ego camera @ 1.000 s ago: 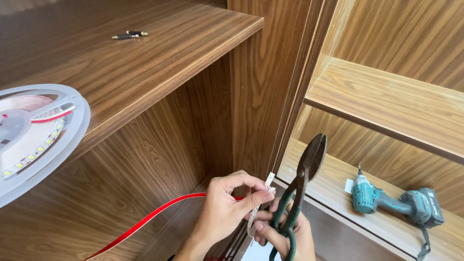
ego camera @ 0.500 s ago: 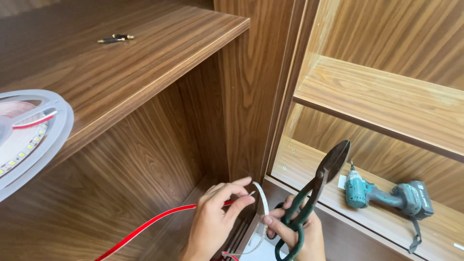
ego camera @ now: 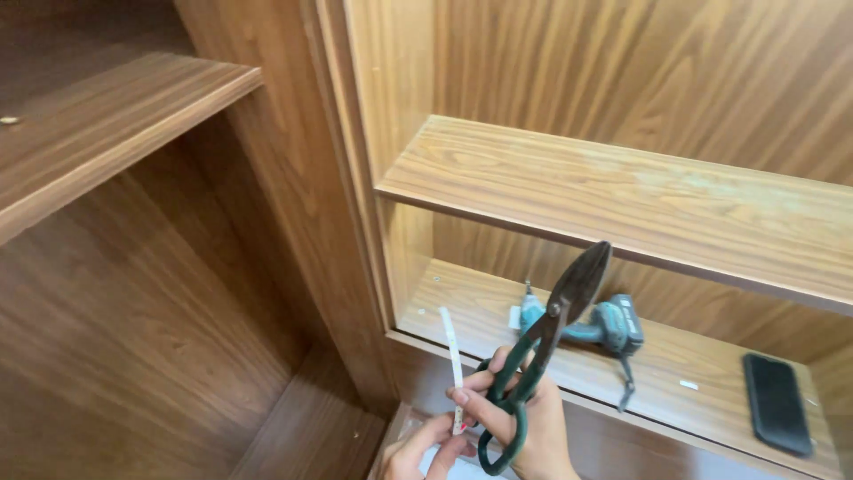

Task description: Measuring, cutting, and installing LED light strips inside a wooden cabinet unit.

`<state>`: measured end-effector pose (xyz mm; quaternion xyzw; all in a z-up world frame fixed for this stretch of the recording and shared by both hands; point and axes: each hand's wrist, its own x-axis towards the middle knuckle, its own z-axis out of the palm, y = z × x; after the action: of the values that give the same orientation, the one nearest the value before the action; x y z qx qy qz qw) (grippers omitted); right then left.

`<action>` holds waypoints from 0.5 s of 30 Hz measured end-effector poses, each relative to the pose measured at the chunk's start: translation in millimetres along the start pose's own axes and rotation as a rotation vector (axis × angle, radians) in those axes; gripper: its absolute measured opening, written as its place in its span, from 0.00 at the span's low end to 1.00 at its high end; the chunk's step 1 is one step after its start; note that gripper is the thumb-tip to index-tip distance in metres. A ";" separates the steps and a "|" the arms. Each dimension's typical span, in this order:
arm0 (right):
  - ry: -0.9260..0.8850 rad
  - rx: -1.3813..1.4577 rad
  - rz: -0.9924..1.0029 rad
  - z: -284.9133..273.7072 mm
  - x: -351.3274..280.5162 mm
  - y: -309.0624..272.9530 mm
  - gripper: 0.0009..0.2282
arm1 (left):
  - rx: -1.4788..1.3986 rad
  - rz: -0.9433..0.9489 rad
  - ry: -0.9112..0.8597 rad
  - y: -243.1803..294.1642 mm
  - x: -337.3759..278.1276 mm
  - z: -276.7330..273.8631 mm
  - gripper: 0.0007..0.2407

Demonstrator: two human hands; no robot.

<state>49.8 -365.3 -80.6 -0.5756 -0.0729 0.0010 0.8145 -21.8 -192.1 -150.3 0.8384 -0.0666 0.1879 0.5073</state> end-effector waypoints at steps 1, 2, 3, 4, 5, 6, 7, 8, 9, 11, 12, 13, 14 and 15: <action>0.029 0.003 0.022 -16.2 -1.8 -0.9 0.24 | -0.024 -0.010 0.087 1.4 -2.3 21.3 0.07; 0.057 0.007 0.043 -32.5 -3.8 -1.3 0.24 | -0.049 -0.022 0.174 2.5 -5.0 42.5 0.06; 0.083 0.001 0.036 -56.3 -2.4 -0.6 0.24 | -0.063 -0.015 0.152 -0.8 -6.6 54.3 0.06; 0.049 -0.057 -0.015 -79.9 -1.3 0.5 0.22 | -0.025 -0.074 0.138 -4.9 -7.9 65.9 0.06; 0.012 -0.114 -0.055 -102.2 -3.6 2.9 0.22 | 0.017 -0.140 0.124 -8.6 -13.4 75.6 0.07; 0.035 -0.120 -0.051 -122.7 -7.9 -1.2 0.22 | 0.009 -0.141 0.102 -2.4 -14.1 78.6 0.07; 0.092 -0.171 0.023 -144.7 -9.0 -6.0 0.21 | 0.027 -0.230 0.134 3.5 -14.2 84.7 0.07; 0.149 -0.222 0.097 -165.3 -10.8 -11.0 0.20 | 0.046 -0.318 0.166 9.3 -14.8 89.4 0.08; 0.148 -0.225 0.096 -191.0 -18.2 -12.8 0.20 | 0.042 -0.319 0.168 9.6 -18.4 93.2 0.08; 0.252 -0.747 0.255 -239.1 -31.5 -16.2 0.21 | -0.006 -0.341 0.185 9.9 -24.6 97.1 0.09; 0.249 -0.747 0.254 -260.1 -32.5 -17.2 0.21 | -0.005 -0.341 0.189 12.2 -25.5 100.9 0.09; 0.287 -0.899 0.401 -280.1 -34.2 -16.7 0.20 | 0.006 -0.465 0.148 14.0 -27.9 103.4 0.09; 0.326 -1.049 0.548 -299.9 -36.0 -15.9 0.22 | 0.016 -0.589 0.108 15.8 -30.5 105.7 0.09; 0.323 -1.048 0.547 -324.5 -35.0 -5.9 0.22 | 0.018 -0.589 0.111 3.8 -37.1 114.2 0.09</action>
<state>53.6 -674.5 -185.2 -0.8904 0.2110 0.0867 0.3939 -28.8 -296.9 -208.7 0.8144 0.2091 0.0787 0.5355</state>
